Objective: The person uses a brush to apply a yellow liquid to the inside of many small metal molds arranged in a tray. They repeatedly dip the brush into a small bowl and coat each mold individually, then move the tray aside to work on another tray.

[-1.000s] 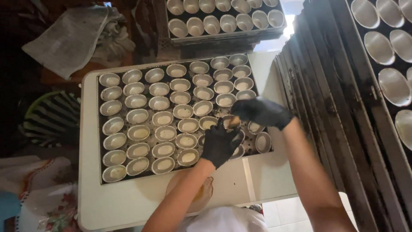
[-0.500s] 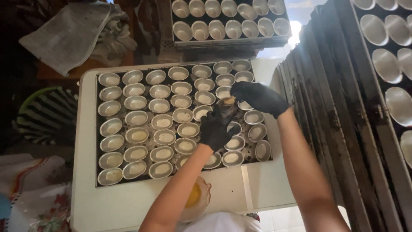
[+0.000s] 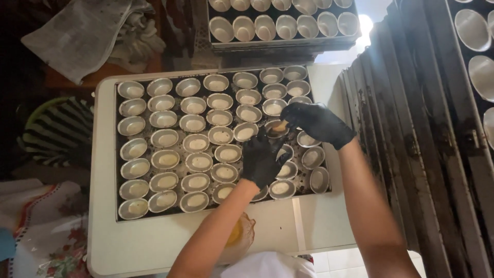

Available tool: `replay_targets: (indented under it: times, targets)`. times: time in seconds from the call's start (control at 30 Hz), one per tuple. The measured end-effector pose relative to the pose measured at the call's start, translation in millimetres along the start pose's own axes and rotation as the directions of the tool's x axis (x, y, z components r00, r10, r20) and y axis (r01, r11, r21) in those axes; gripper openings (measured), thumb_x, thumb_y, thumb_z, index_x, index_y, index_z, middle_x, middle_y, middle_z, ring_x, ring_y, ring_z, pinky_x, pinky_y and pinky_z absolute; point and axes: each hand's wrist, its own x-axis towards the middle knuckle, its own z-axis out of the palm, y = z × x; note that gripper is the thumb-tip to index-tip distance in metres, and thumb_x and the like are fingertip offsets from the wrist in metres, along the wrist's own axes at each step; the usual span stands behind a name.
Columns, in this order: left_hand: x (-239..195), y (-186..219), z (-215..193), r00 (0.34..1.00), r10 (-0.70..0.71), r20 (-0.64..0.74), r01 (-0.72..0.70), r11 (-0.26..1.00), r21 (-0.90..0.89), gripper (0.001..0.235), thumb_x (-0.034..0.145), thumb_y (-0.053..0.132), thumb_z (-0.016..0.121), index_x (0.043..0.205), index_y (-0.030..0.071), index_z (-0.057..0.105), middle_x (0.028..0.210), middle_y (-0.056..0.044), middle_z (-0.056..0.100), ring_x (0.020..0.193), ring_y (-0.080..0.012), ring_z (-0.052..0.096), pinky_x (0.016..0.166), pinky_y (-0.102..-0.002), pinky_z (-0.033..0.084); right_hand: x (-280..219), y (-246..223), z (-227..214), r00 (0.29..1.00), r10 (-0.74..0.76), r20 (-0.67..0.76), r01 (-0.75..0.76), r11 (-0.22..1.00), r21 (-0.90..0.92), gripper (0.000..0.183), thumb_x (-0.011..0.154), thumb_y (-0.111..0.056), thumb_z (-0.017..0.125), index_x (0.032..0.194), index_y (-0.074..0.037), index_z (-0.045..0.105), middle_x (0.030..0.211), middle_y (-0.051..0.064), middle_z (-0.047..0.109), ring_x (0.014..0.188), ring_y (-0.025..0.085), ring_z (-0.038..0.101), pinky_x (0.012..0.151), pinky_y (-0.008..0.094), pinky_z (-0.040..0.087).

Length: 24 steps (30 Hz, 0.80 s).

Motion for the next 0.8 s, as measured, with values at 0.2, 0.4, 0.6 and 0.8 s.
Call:
replay_targets:
  times: [0.2, 0.4, 0.6, 0.8]
  targets:
    - [-4, -6, 19, 1.0, 0.023, -0.009, -0.023, 0.998, 0.063, 0.052, 0.089, 0.053, 0.067, 0.138, 0.04, 0.057, 0.119, -0.032, 0.057, 0.084, -0.0457, 0.066, 0.068, -0.055, 0.052, -8, 13, 3, 0.997, 0.075, 0.006, -0.075, 0.996, 0.043, 0.028, 0.091, -0.006, 0.075, 0.119, -0.002, 0.073, 0.097, 0.014, 0.079, 0.088, 0.031, 0.077, 0.079, 0.035, 0.061]
    - [1, -3, 11, 0.995, -0.025, 0.091, 0.026, 1.0, -0.004, 0.047, 0.089, 0.061, 0.06, 0.128, 0.035, 0.068, 0.125, -0.024, 0.057, 0.096, -0.0406, 0.067, 0.077, -0.055, 0.053, 11, 10, 2, 0.998, -0.029, 0.06, 0.035, 0.994, -0.102, 0.03, 0.084, 0.001, 0.073, 0.114, -0.001, 0.071, 0.093, 0.02, 0.076, 0.093, 0.041, 0.072, 0.077, 0.049, 0.058]
    - [4, -8, 7, 0.987, -0.016, 0.16, 0.026, 0.998, -0.059, 0.049, 0.092, 0.063, 0.055, 0.133, 0.037, 0.064, 0.131, -0.027, 0.054, 0.105, -0.0454, 0.064, 0.084, -0.061, 0.05, 23, 8, 3, 0.988, 0.002, 0.152, 0.008, 0.998, -0.066, 0.029, 0.09, -0.005, 0.074, 0.118, 0.0, 0.07, 0.092, 0.025, 0.075, 0.087, 0.043, 0.073, 0.076, 0.046, 0.058]
    - [3, -12, 14, 0.992, 0.021, 0.122, -0.021, 1.0, -0.004, 0.051, 0.092, 0.065, 0.054, 0.132, 0.035, 0.064, 0.127, -0.028, 0.053, 0.104, -0.0464, 0.063, 0.082, -0.062, 0.05, 18, 26, 8, 0.987, 0.084, 0.138, -0.086, 0.996, 0.006, 0.031, 0.086, -0.017, 0.082, 0.116, -0.016, 0.076, 0.091, 0.004, 0.08, 0.089, 0.025, 0.077, 0.08, 0.032, 0.06]
